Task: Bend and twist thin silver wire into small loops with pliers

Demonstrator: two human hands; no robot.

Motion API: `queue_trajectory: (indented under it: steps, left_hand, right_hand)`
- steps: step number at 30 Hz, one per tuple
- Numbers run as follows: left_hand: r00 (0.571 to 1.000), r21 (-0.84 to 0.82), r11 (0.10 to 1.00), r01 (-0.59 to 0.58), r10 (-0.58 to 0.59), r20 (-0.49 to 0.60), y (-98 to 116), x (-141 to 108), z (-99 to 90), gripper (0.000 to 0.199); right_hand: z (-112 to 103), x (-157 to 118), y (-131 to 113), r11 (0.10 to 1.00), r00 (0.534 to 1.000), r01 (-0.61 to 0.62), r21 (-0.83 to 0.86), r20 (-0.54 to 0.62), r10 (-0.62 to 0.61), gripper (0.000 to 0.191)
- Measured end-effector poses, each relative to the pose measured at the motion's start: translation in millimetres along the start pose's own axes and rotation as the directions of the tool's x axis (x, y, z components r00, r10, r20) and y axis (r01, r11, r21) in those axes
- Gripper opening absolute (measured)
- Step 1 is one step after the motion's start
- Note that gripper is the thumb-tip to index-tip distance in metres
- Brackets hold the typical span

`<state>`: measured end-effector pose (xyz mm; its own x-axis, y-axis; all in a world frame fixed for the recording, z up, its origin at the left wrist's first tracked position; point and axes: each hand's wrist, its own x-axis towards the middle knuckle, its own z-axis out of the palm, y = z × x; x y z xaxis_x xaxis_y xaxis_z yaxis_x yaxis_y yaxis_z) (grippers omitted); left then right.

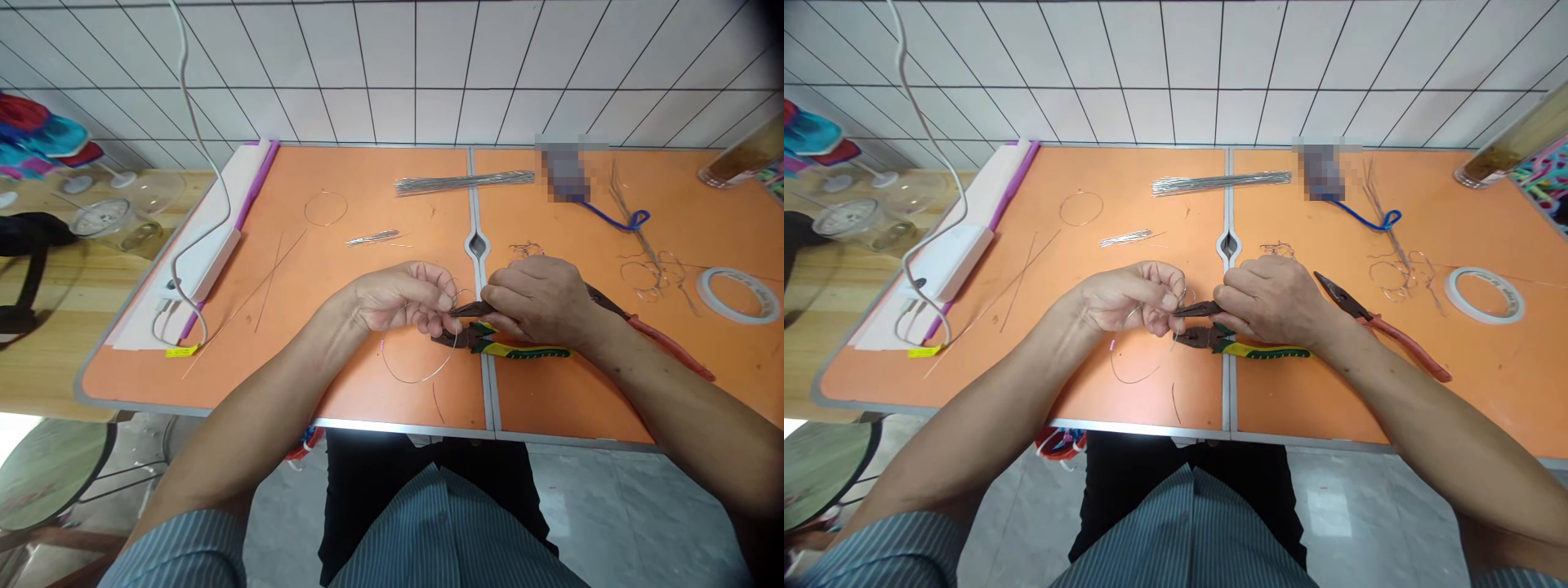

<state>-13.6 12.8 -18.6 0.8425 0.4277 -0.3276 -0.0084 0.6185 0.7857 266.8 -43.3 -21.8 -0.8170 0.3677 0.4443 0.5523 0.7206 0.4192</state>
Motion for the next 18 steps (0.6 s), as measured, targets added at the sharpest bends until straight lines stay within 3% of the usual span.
queue_trajectory:
  steps: [5, 12, 18]
  left_hand:
    - [1.000, 0.004, 1.000, -0.011, 0.011, -0.017, -0.6, 0.0, 0.7, 0.020]
    - [1.000, 0.010, 1.000, -0.011, 0.011, -0.018, 1.2, -0.4, 1.6, 0.022]
    - [0.993, -0.034, 0.994, -0.105, 0.103, -0.066, 3.1, -2.5, 9.3, 0.019]
  right_hand:
    - [-0.9, -0.9, 0.4, 1.000, 0.999, -0.007, -0.008, 0.042, 0.007, 0.043]
    - [0.4, -3.4, 0.6, 1.000, 1.000, -0.009, 0.012, -0.024, 0.009, 0.041]
    - [4.4, -8.9, 3.6, 0.995, 0.997, -0.081, 0.049, 0.021, 0.080, 0.039]
